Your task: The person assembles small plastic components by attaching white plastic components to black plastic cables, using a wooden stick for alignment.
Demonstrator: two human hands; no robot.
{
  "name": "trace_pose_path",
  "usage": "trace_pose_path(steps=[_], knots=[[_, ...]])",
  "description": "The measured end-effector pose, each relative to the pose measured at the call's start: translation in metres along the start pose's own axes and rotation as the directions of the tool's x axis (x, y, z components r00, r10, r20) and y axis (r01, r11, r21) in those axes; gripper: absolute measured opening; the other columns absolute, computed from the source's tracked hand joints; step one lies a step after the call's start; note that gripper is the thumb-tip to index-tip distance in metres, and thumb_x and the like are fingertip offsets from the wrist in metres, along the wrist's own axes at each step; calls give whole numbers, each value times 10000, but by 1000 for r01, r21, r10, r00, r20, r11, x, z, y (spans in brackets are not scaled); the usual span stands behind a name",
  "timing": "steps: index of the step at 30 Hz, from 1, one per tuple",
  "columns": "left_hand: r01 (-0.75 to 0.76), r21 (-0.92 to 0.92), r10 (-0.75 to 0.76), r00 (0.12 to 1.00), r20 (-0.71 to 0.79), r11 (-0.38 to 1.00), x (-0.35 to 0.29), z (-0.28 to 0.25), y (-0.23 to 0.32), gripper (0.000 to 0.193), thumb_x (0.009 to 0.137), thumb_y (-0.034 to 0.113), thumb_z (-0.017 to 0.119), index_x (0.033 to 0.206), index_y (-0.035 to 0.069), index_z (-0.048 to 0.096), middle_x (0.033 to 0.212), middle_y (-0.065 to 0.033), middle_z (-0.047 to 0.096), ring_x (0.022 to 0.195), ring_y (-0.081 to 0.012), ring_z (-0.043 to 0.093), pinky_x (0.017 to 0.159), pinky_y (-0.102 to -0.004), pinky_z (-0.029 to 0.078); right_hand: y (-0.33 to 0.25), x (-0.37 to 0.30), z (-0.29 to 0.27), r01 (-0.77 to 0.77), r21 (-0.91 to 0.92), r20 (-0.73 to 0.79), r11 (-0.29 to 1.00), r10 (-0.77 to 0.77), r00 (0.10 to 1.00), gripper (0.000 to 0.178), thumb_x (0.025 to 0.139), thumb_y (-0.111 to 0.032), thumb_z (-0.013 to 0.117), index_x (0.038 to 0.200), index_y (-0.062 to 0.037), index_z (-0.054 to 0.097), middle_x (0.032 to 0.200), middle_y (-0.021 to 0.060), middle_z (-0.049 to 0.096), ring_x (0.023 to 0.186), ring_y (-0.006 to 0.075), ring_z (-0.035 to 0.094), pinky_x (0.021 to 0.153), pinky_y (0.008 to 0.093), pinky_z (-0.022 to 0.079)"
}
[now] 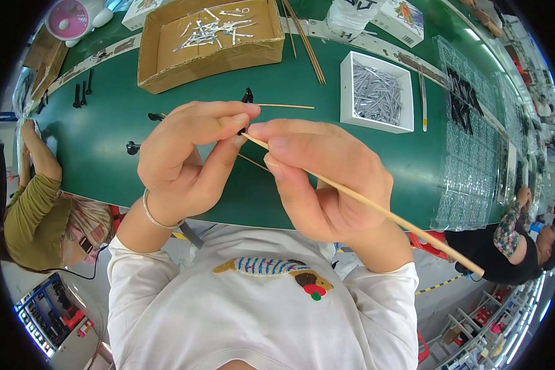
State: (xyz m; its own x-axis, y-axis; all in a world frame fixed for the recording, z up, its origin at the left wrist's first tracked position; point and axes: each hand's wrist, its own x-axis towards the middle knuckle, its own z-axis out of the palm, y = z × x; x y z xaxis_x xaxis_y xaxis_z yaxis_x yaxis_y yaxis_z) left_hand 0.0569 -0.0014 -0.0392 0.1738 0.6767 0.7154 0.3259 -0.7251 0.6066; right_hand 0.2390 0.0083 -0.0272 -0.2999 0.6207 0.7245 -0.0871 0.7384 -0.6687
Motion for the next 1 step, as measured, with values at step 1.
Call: trace_pose_path(steps=[1], knots=[[-1, 14, 1, 1000, 0, 1000, 0, 0, 1, 262, 693, -127, 625, 931, -18, 610, 943, -160, 665, 806, -257, 644, 716, -302, 491, 0, 0, 0, -1, 0, 0, 1000, 1, 1000, 250, 769, 144, 571, 992, 50, 507, 923, 200, 639, 857, 290, 656, 656, 284, 534]])
